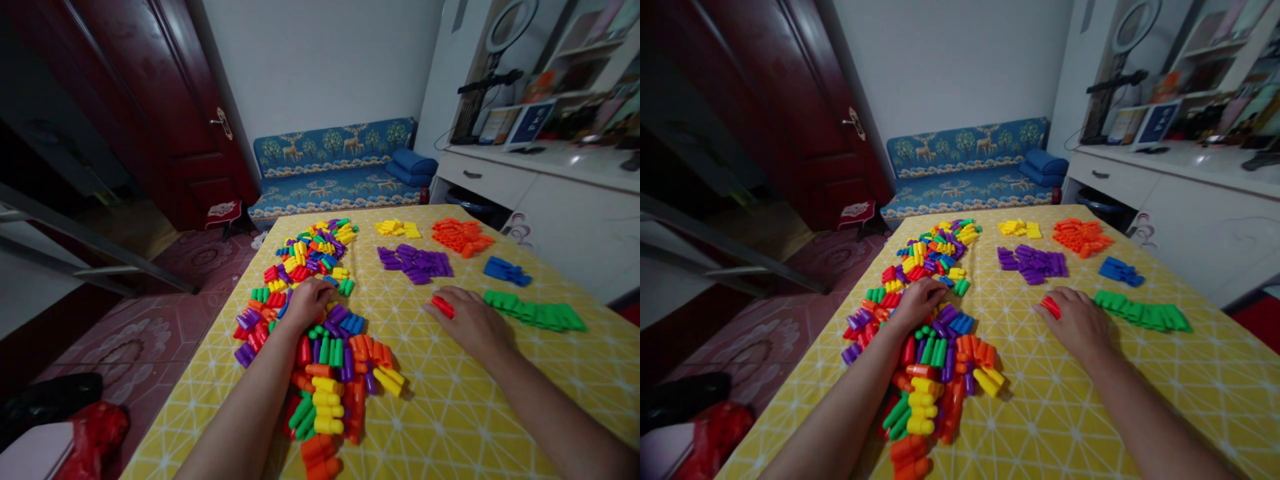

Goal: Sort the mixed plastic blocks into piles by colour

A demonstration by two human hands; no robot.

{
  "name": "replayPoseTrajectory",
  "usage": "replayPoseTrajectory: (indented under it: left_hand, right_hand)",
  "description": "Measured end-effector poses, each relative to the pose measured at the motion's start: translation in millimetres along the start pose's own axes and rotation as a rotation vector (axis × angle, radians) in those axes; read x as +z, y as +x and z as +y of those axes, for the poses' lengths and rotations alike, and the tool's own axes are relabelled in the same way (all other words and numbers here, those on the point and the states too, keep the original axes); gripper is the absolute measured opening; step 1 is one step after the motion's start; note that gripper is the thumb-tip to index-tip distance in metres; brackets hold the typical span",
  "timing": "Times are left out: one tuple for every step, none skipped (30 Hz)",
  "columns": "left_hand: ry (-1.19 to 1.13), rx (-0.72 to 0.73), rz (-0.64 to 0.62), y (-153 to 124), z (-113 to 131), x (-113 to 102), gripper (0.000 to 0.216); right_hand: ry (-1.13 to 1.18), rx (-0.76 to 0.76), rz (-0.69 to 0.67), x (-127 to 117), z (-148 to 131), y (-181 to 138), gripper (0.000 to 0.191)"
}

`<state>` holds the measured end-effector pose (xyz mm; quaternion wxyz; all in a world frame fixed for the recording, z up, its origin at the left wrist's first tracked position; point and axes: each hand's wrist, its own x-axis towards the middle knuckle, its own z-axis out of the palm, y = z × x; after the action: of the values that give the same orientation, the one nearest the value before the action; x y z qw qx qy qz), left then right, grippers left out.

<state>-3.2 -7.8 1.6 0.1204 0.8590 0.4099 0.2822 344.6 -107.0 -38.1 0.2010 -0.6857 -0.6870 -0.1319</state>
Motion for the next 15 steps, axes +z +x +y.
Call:
replayPoseTrajectory:
  left_hand:
    - [0.005, 0.003, -0.003, 0, -1, 0, 0.016]
    - [0.009, 0.004, -0.007, 0, -1, 0, 0.017]
    - [0.01, 0.006, -0.009, 0, -2, 1, 0.017]
    - [0.008, 0.008, -0.011, 0, -2, 1, 0.017]
    - [0.005, 0.011, -0.011, 0, -2, 1, 0.017]
    - [0.002, 0.012, -0.009, 0, -2, 1, 0.017]
    - [-0.001, 0.012, -0.006, 0, -2, 1, 0.017]
    - [-0.005, 0.013, -0.004, 0, -2, 2, 0.017]
    - [-0.009, 0.013, -0.002, 0, -3, 2, 0.017]
    - [-0.012, 0.012, 0.001, 0, -3, 2, 0.017]
    - [-0.017, 0.011, 0.003, 0, -3, 3, 0.017]
    - [-0.022, 0.01, 0.004, 0, -3, 3, 0.017]
    - [-0.028, 0.011, 0.002, -1, -4, 3, 0.017]
    - [-0.031, 0.012, 0.0, -1, -4, 3, 0.018]
    - [-0.033, 0.014, -0.002, -1, -4, 3, 0.018]
  right_hand:
    - [0.009, -0.01, 0.005, 2, 0, 0, 0.037]
    - [0.021, -0.019, 0.008, 3, 0, 1, 0.036]
    - [0.035, -0.024, 0.007, 4, 0, 3, 0.035]
    - [0.05, -0.026, 0.004, 4, 1, 4, 0.034]
    - [0.064, -0.026, 0.0, 4, 1, 5, 0.034]
    - [0.072, -0.023, 0.003, 4, 2, 7, 0.034]
    - [0.073, -0.022, 0.016, 3, 1, 8, 0.036]
    - [0.072, -0.02, 0.042, 2, -1, 9, 0.038]
    - [0.076, -0.022, 0.081, -2, -5, 9, 0.04]
    - [0.095, -0.037, 0.122, -6, -11, 9, 0.042]
    - [0.137, -0.073, 0.156, -12, -19, 7, 0.043]
    - [0.202, -0.136, 0.161, -18, -30, 5, 0.045]
    - [0.278, -0.225, 0.125, -24, -42, 0, 0.048]
    - [0.349, -0.33, 0.054, -30, -56, -5, 0.053]
    - [0.405, -0.435, -0.039, -35, -70, -12, 0.061]
